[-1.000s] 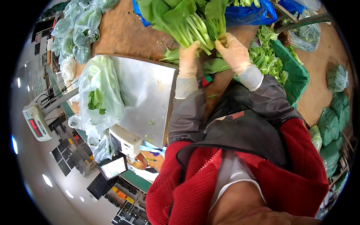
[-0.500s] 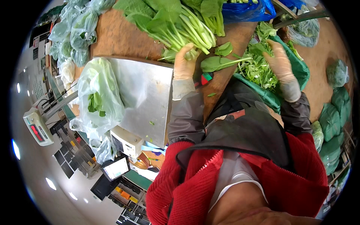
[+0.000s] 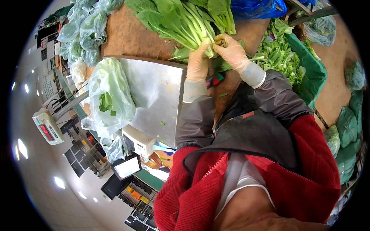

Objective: The person repeatedly picks bunches of leafy green vegetables from a blue bag, trims the stems with a handheld cutter, and places the trimmed bunches into clear plastic bags on a digital scale. The person then moves the filled bags to the side and continues the cycle.

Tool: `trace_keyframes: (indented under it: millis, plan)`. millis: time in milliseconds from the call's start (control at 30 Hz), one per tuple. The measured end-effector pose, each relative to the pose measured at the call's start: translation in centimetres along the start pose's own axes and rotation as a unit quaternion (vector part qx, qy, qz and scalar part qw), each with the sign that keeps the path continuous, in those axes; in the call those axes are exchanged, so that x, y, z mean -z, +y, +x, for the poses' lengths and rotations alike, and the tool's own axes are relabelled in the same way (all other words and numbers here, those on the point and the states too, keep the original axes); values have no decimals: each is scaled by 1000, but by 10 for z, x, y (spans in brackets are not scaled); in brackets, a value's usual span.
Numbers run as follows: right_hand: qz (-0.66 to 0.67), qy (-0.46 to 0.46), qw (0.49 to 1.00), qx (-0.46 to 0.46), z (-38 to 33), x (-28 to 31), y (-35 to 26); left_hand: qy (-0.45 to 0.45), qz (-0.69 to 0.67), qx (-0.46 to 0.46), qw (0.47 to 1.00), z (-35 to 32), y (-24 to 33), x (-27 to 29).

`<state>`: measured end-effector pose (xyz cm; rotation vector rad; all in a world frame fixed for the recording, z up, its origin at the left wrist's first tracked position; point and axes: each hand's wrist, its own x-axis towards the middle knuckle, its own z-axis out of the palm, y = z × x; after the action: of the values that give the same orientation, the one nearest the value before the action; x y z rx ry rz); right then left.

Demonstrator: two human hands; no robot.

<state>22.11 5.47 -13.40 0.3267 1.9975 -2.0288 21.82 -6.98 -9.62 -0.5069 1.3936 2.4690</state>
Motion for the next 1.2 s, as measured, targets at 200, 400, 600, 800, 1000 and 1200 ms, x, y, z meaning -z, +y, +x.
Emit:
trace_keyframes:
  millis: [200,400,600,800,1000,1200]
  plan:
    - [-98,56,993,40,-26,-5,-28,-5,-123,40,992,-5,-13,12]
    - [-178,93,965,169,-47,-1,-56,-41,-271,92,957,-13,-31,26]
    - [-222,1,929,296,-59,1,-55,-118,-335,92,930,-13,-46,39]
    - [-115,-145,923,338,-56,15,-29,-21,-223,109,969,-11,-39,27]
    - [131,-280,946,93,-57,30,-39,-45,-242,78,966,-14,-35,12]
    - [127,-360,924,-33,-79,63,-31,-54,-351,66,933,-10,-34,8]
